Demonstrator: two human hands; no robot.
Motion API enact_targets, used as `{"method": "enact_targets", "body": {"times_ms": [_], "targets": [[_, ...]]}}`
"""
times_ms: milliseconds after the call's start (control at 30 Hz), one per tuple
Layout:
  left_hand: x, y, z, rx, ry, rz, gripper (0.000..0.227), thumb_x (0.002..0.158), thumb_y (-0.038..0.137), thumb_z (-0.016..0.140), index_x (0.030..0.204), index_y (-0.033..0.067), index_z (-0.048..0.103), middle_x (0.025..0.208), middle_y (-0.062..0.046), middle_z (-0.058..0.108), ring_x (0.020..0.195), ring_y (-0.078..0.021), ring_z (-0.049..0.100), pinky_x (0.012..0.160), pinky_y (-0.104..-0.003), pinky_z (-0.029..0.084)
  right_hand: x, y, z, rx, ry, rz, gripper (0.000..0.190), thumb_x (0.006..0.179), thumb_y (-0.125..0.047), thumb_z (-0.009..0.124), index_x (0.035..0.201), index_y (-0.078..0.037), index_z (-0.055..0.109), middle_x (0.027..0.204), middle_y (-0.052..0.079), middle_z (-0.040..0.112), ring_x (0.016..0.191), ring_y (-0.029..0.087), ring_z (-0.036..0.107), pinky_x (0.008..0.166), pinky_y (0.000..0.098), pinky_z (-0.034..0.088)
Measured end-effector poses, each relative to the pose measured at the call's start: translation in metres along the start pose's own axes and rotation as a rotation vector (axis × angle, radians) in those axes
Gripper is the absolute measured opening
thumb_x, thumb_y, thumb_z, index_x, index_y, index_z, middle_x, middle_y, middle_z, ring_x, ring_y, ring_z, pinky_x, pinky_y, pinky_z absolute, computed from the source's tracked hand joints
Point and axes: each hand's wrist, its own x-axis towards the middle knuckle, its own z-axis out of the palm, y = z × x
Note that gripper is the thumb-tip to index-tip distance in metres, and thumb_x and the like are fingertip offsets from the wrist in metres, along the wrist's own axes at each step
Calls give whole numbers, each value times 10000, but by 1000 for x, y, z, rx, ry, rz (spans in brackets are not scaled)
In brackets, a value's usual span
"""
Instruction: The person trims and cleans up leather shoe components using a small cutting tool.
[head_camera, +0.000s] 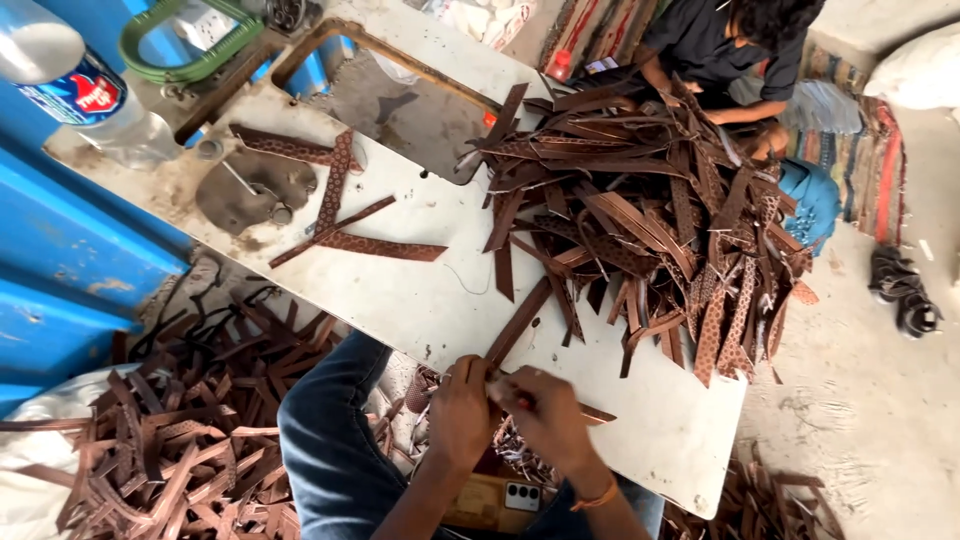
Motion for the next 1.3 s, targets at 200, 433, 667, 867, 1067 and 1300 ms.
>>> {"method": "enact_targets", "body": {"times_ms": [200,433,667,867,1067,1300], "targets": [[5,-2,-5,-79,78,-1,87,952,105,688,1001,35,704,1012,-137,683,860,-356,711,761,-448,589,-3,10,2,-11,-32,64,190,949,-148,754,1036,19,774,815,196,679,702,300,579,637,367,476],[8,-4,-14,-181,8,7,133,905,13,655,1030,15,702,1109,-139,686,939,-376,696,795,-468,578,-11,-5,-23,-291,73,19,362,817,-183,768,1154,-58,721,883,137,747,710,282,749,634,369,575],[11,-3,-20,-154,-49,49,329,747,-102,726,1048,27,693,1111,-136,670,986,-384,684,833,-466,566,-10,-1,-14,-550,65,-209,184,941,-242,714,1073,-142,794,846,53,752,556,212,698,505,349,534],[12,-1,-24,-138,-99,24,461,650,-79,826,1071,41,683,1138,-121,648,1035,-372,664,873,-460,564,-17,-32,-16,-358,112,-272,348,839,-262,796,1117,-58,753,860,99,703,568,164,702,471,311,564],[13,-4,-17,-79,-192,-18,447,678,-41,843,1071,56,654,1130,-105,614,1024,-344,661,895,-434,573,-17,-8,-12,-631,103,-271,254,896,-215,749,1132,-130,786,631,40,699,484,162,646,421,334,491],[11,-8,-11,-45,-159,4,395,740,-33,813,1083,29,627,1123,-120,602,997,-343,663,852,-441,580,-13,-9,-9,-724,127,-315,249,866,-217,747,1099,-147,797,659,54,711,474,198,646,430,353,495]]}}
